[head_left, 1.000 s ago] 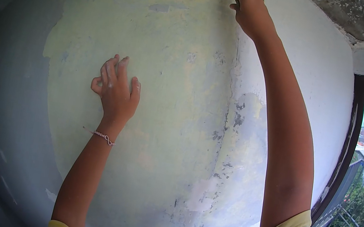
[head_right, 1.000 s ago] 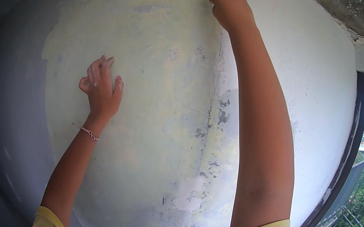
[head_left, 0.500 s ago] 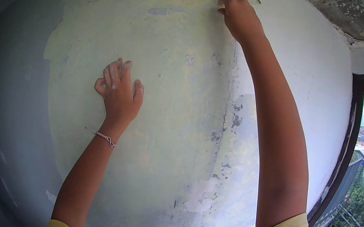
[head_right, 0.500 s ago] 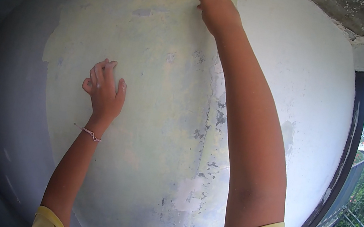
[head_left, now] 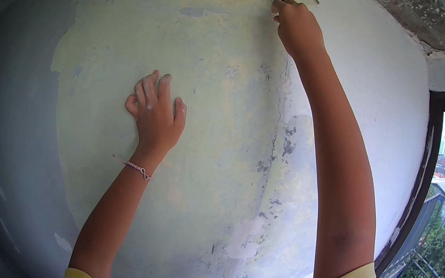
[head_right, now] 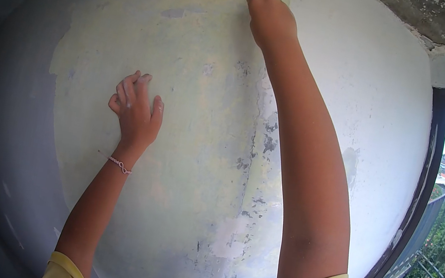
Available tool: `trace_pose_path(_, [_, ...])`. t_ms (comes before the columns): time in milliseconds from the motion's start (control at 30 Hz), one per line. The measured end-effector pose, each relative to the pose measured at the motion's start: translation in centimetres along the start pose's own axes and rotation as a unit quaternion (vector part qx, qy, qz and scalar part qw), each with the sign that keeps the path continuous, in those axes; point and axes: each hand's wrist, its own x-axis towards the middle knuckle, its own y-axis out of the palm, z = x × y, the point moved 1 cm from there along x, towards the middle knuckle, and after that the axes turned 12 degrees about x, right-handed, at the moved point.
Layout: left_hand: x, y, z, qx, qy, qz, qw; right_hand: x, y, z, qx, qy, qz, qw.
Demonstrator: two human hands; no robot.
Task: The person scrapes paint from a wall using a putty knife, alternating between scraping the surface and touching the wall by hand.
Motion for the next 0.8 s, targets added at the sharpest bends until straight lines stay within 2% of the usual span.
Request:
trace_pose_path(67, [0.0, -0.1, 0.1, -0.004, 0.001, 0.003, 1.000, 0.0, -0.3, 0.9, -0.011, -0.016, -0.012, 1.000])
trace_pose_path(167, [-0.5, -0.2, 0.4, -0.006, 0.015, 0.010, 1.000, -0.4, -0.1, 1.0, -0.074, -0.010, 0.020, 0.997])
trace_pose_path(233, [-0.4, -0.1, 0.3, -0.004, 0.017, 0.000, 1.000, 0.2, 0.2, 0.7, -0.046, -0.014, -0.013, 0.999])
trace_pose_path(367, [-0.4, -0.1, 0.2, -0.012, 0.014, 0.004, 1.000, 1.1, 0.4, 0.4, -0.025, -0.013, -0.003, 1.000])
trace_pose_path(433, [-0.7, -0.1, 0.1, -0.008, 0.016, 0.008, 1.000, 0.6, 0.6, 0.1, -0.008, -0.016, -0.028, 0.999])
trace_pose_path(667, [-0.8, 0.0, -0.2, -0.015, 0.017, 0.001, 1.000, 1.2, 0.2, 0.0, 0.008, -0.033, -0.038, 0.999])
trace_pose_path(733, [-0.9, 0.0, -0.2, -0.011, 0.016, 0.007, 1.000, 0.8, 0.4, 0.4, 0.012, 0.007, -0.017, 1.000])
trace_pose_path(800, [-0.8, 0.0, -0.1, -0.005, 0.019, 0.003, 1.000, -0.1, 0.4, 0.8, 0.003, -0.001, -0.010, 1.000])
